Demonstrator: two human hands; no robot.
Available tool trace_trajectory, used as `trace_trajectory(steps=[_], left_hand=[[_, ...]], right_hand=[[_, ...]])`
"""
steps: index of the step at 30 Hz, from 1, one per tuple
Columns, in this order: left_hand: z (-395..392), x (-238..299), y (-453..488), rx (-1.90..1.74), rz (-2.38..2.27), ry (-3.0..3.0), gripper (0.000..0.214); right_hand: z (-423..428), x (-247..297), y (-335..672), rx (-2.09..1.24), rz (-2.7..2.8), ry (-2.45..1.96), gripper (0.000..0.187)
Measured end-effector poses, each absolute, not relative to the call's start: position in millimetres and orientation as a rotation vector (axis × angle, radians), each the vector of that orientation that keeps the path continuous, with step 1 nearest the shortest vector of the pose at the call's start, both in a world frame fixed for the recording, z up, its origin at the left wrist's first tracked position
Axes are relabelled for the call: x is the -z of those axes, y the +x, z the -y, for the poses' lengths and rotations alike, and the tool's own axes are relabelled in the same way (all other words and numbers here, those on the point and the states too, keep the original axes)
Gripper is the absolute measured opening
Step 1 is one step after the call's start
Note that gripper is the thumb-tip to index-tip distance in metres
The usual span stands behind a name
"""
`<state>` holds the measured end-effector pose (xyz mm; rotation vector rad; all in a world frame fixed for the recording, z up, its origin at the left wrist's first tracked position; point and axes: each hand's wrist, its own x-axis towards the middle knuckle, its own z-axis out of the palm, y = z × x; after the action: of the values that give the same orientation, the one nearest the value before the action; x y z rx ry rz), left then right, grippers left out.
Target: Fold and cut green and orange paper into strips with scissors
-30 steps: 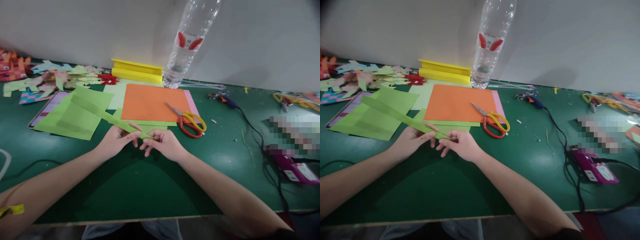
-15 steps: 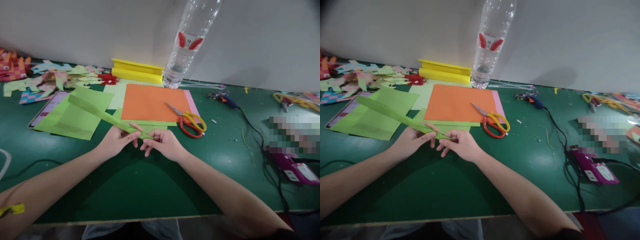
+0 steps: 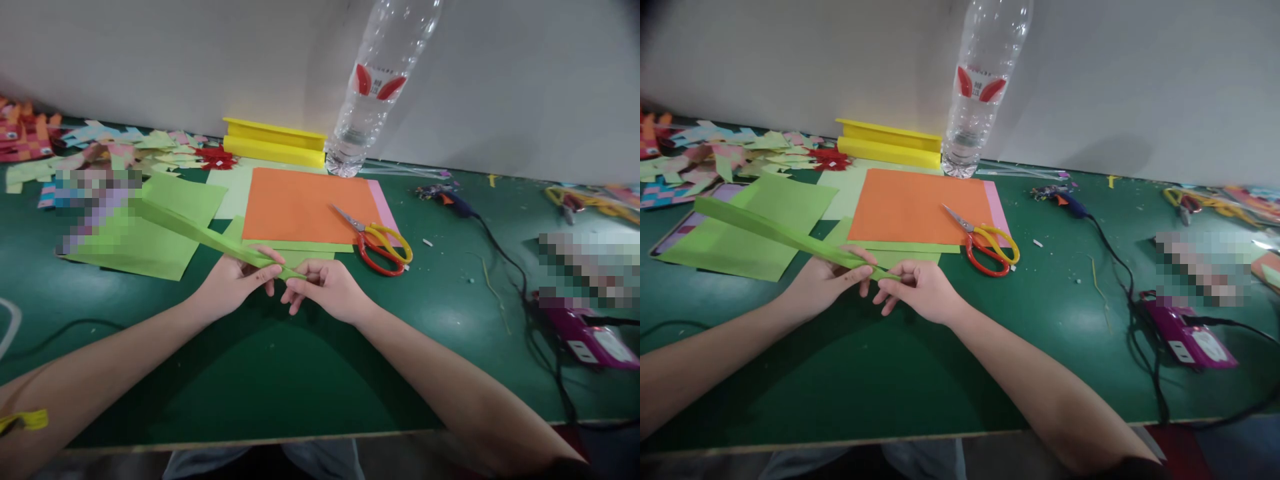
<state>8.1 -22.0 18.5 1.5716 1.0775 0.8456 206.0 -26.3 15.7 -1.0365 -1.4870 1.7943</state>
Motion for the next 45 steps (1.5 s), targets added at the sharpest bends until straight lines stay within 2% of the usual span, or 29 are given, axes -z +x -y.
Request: trace_trajectory(steps=[8, 18, 25, 45], left_hand=[[23.8, -19.5, 8.4, -0.858, -1.105, 1.610, 0.015], [24.1, -19.5, 7.3, -0.854, -1.181, 1.638, 0.025], [25.0, -24.3, 10.7, -0.891, -1.199, 1.593, 0.014], [26.4, -28.1, 12.6, -0.877, -1.174, 1.590, 0.017]], right_hand=[[27.5, -15.9, 205.4, -1.796, 1.475, -1.041, 0.023], [27.0, -17.8, 205.3, -1.801, 1.453, -1.049, 0.024], [27.1, -15.3, 206.5, -1.778, 1.501, -1.029, 0.021], [29.2, -15.8, 206.2, -1.653, 1.669, -1.097, 0.013]])
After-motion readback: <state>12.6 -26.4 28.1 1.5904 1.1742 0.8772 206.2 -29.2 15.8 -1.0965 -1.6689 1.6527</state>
